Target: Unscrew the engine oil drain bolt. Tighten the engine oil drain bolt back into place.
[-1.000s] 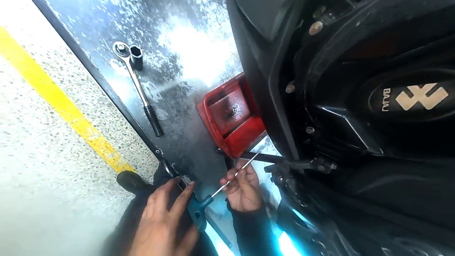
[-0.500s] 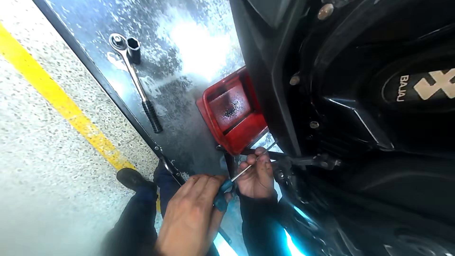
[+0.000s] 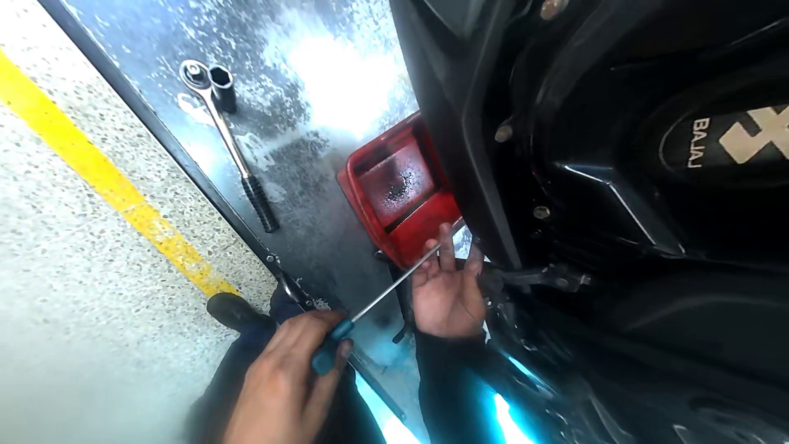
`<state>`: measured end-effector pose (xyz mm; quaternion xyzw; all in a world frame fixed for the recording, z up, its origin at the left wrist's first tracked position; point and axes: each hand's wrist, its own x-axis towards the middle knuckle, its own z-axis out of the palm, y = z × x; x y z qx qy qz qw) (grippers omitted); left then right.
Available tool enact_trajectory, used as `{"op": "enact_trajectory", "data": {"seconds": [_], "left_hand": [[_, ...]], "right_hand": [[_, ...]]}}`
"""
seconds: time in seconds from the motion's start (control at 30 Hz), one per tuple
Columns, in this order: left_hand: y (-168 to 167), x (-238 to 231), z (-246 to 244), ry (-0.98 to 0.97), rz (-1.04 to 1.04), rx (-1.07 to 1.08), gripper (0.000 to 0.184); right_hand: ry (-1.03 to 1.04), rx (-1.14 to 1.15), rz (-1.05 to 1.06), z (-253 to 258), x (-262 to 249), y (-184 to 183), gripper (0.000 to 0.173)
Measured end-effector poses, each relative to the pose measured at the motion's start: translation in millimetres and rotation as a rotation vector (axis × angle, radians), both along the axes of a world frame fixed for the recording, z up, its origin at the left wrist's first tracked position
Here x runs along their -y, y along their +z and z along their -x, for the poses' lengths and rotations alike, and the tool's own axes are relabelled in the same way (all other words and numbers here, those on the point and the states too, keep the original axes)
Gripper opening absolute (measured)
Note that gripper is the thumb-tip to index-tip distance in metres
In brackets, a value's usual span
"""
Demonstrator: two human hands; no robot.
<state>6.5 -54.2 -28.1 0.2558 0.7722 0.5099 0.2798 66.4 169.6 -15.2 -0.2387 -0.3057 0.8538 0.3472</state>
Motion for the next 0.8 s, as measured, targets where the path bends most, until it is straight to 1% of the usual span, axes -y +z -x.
{"op": "enact_trajectory", "data": {"seconds": [0.07, 0.13, 0.27, 0.3, 0.37, 0.43, 0.53, 0.6, 0.67, 0.8], "left_hand": [[-2, 12, 0, -0.010, -0.008, 0.039, 0.036], [-2, 23, 0, -0.017, 0.008, 0.094, 0.038], [-6, 34, 1, -0.006, 0.053, 0.179, 0.041], [-7, 34, 2, -0.011, 0.045, 0.193, 0.041], [-6, 33, 3, -0.025, 0.029, 0.210, 0.041], [-3, 33, 4, -0.048, 0.033, 0.215, 0.040], [-2, 35, 5, -0.067, 0.051, 0.216, 0.040], [-3, 35, 5, -0.065, 0.061, 0.213, 0.039], [-3, 36, 4, -0.068, 0.065, 0.224, 0.039], [-8, 38, 0, -0.069, 0.067, 0.239, 0.040]], "right_hand": [[-0.037, 0.016, 0.006, 1, 3, 0, 0.048], [-0.077, 0.081, -0.034, 4, 5, -1, 0.042], [-0.138, 0.290, -0.169, 16, 5, -9, 0.044], [-0.170, 0.273, -0.169, 20, 2, -9, 0.042], [-0.223, 0.131, -0.125, 26, -3, -7, 0.032], [-0.205, 0.059, -0.074, 29, 1, -6, 0.029], [-0.231, 0.072, -0.019, 32, 5, -3, 0.031], [-0.221, 0.024, -0.011, 31, 1, -1, 0.027], [-0.208, 0.005, -0.001, 29, 0, -1, 0.026], [-0.246, 0.130, -0.006, 27, 4, 0, 0.025]]}}
